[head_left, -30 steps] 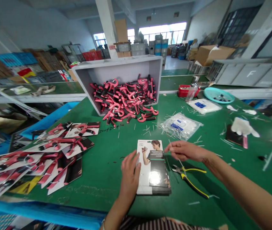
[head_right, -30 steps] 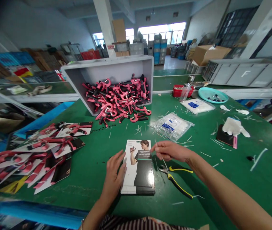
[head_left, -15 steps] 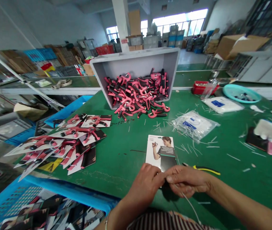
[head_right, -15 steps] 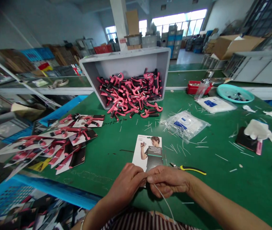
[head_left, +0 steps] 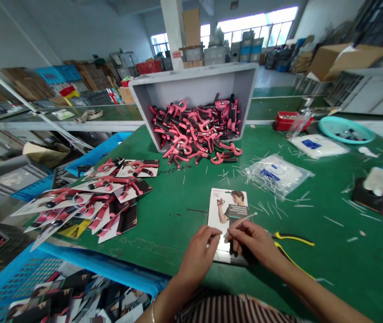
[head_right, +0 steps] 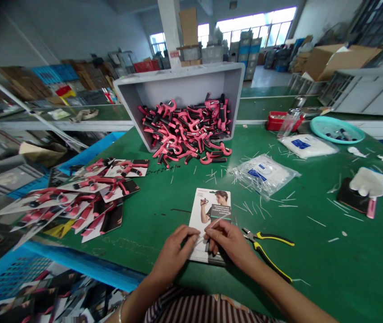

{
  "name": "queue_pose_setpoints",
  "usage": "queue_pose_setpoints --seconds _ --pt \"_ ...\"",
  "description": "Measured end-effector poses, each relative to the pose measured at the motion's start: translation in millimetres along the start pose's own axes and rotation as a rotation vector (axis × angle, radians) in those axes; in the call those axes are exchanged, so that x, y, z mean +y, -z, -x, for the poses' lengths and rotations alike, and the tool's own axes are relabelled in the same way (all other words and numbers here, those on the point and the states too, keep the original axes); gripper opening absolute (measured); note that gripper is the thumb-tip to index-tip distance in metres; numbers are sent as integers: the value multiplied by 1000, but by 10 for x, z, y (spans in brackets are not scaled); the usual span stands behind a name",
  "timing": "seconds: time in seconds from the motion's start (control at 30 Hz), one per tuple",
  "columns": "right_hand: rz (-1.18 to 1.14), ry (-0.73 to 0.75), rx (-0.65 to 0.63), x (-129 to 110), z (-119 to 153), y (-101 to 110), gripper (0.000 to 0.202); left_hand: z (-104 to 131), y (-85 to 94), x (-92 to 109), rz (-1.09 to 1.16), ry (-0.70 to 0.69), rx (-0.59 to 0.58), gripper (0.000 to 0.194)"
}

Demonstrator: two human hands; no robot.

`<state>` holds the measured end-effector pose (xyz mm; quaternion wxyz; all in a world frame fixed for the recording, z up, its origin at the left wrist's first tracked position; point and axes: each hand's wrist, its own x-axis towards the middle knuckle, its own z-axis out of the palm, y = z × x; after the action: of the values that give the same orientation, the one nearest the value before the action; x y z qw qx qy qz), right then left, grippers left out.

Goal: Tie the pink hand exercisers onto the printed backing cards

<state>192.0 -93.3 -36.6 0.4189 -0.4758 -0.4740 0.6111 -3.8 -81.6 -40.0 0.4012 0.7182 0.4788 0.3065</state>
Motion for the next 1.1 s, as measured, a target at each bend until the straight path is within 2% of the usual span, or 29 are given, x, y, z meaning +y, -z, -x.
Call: queue_pose_setpoints --seconds 0.07,0.13,0.2,0.27,0.33,0.4,0.5,0.6,0.73,0.83,0.9,1.1 --pt "5 29 104 -59 -18 56 31 -130 -27 -114 5 56 148 33" --pt "1 46 199 -105 -53 143 29 -265 -46 -256 11 107 197 47" --pt "-15 64 269 -130 -110 222 28 -354 -42 -381 27 95 172 38" --pt "-41 90 301 -135 -187 259 28 -372 -6 -459 29 48 205 23" --pt "-65 119 272 -120 -278 233 27 -340 43 -493 48 57 266 20" --pt "-81 133 217 -85 -378 154 26 -300 68 -507 85 139 285 25" --pt "-126 153 170 -11 -516 20 26 -291 39 -525 120 217 231 43" --pt "-170 179 192 50 -589 -20 25 -333 32 -546 164 203 131 28" --pt "-101 218 235 70 -568 52 21 -323 185 -522 280 261 198 29" --pt "-16 240 217 68 -536 51 20 -241 319 -457 544 361 158 37" --pt "38 252 204 71 -530 4 19 -184 365 -414 642 388 126 38" --pt "243 322 189 101 -524 -117 18 -95 382 -391 685 380 135 37"
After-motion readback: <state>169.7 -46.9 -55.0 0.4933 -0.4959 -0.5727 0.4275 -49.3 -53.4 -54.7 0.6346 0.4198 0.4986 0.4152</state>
